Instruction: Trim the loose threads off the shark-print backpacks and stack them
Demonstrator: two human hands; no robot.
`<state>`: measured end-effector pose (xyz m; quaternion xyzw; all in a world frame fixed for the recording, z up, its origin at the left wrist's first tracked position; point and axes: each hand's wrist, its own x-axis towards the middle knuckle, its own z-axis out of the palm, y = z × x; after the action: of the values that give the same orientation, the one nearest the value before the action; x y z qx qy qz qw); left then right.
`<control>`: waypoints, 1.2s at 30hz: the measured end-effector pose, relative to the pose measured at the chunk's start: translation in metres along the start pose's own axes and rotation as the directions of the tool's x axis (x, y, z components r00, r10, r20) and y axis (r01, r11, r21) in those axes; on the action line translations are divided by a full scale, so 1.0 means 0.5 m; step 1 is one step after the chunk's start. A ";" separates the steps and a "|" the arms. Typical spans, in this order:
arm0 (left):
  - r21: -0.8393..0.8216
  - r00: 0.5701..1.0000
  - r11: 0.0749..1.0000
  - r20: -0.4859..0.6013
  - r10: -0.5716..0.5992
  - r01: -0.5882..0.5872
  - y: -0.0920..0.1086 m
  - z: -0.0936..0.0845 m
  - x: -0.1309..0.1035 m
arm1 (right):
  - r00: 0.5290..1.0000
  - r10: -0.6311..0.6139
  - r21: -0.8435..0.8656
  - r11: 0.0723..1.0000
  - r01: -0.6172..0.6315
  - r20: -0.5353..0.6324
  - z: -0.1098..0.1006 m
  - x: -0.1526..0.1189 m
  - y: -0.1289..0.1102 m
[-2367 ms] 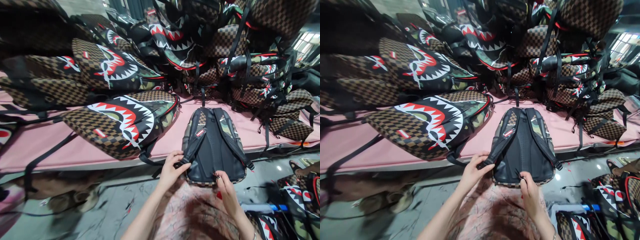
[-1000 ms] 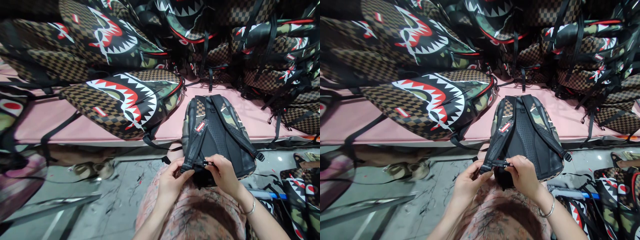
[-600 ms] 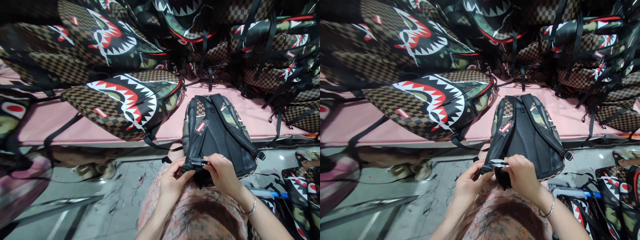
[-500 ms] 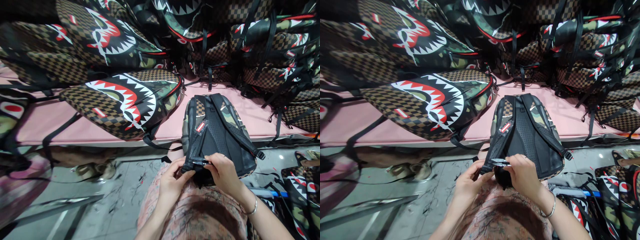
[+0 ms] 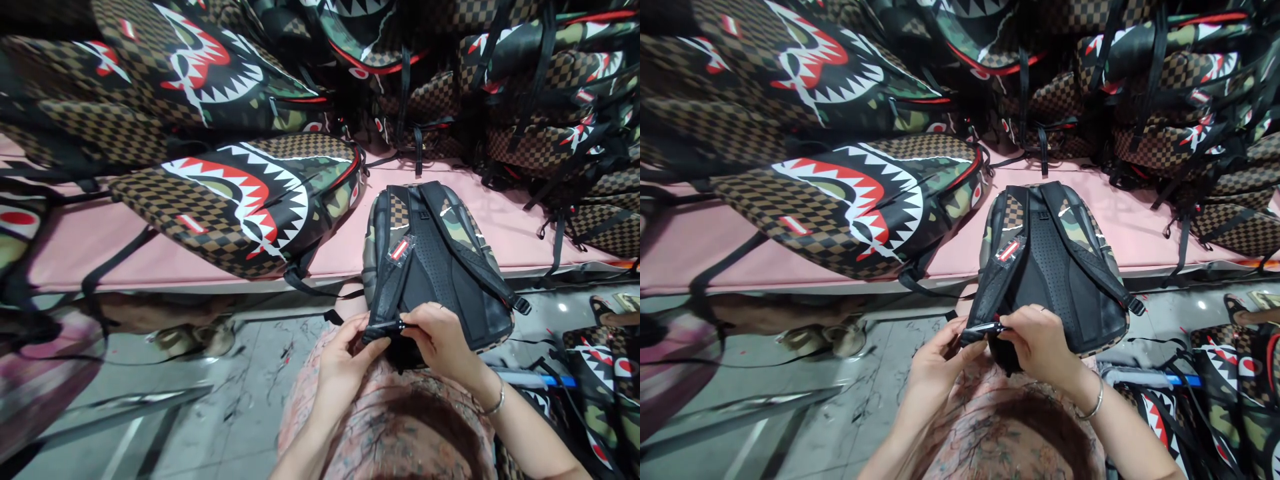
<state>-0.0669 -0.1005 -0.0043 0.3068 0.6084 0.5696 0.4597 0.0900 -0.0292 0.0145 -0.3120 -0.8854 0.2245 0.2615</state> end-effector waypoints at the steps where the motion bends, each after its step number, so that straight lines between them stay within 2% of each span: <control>1: 0.007 1.000 1.000 -0.003 -0.008 0.008 0.000 -0.001 0.000 | 1.000 0.014 0.007 1.000 -0.014 -0.027 -0.004 0.001 0.005; 5: 0.029 1.000 0.999 -0.012 -0.018 0.018 -0.001 -0.005 0.002 | 0.997 0.000 -0.080 0.997 -0.007 -0.083 -0.027 0.010 0.027; 11: 0.032 1.000 0.999 0.003 -0.011 0.011 -0.003 -0.006 0.001 | 0.988 -0.119 -0.231 0.963 0.138 0.096 -0.056 0.023 0.033; 14: 0.035 1.000 0.999 0.020 -0.008 0.007 -0.008 -0.009 0.003 | 0.980 -0.150 -0.203 0.963 0.175 0.131 -0.055 0.028 0.035; 20: -0.006 0.999 1.000 0.050 -0.010 0.010 -0.011 -0.015 0.007 | 0.981 -0.182 -0.073 0.980 0.186 0.062 -0.045 0.037 0.057; 24: -0.016 0.999 1.000 0.046 -0.010 0.011 -0.007 -0.015 0.007 | 0.980 -0.189 -0.121 0.973 0.195 0.057 -0.053 0.038 0.056; 30: 0.049 0.998 0.998 0.061 0.033 -0.036 -0.005 -0.014 0.006 | 0.965 -0.207 -0.222 0.945 0.240 0.161 -0.071 0.046 0.047; 34: 0.026 0.997 1.000 0.075 0.014 -0.016 -0.004 -0.013 0.007 | 0.950 -0.258 -0.057 0.961 0.271 0.177 -0.068 0.068 0.067; 36: -0.002 0.996 1.000 0.085 0.004 -0.003 -0.005 -0.012 0.009 | 0.958 -0.227 0.109 0.972 0.210 0.177 -0.055 0.074 0.077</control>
<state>-0.0737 -0.0995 -0.0081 0.3314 0.5874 0.5572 0.4843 0.0984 0.0292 0.0262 -0.1778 -0.9241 0.2621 0.2137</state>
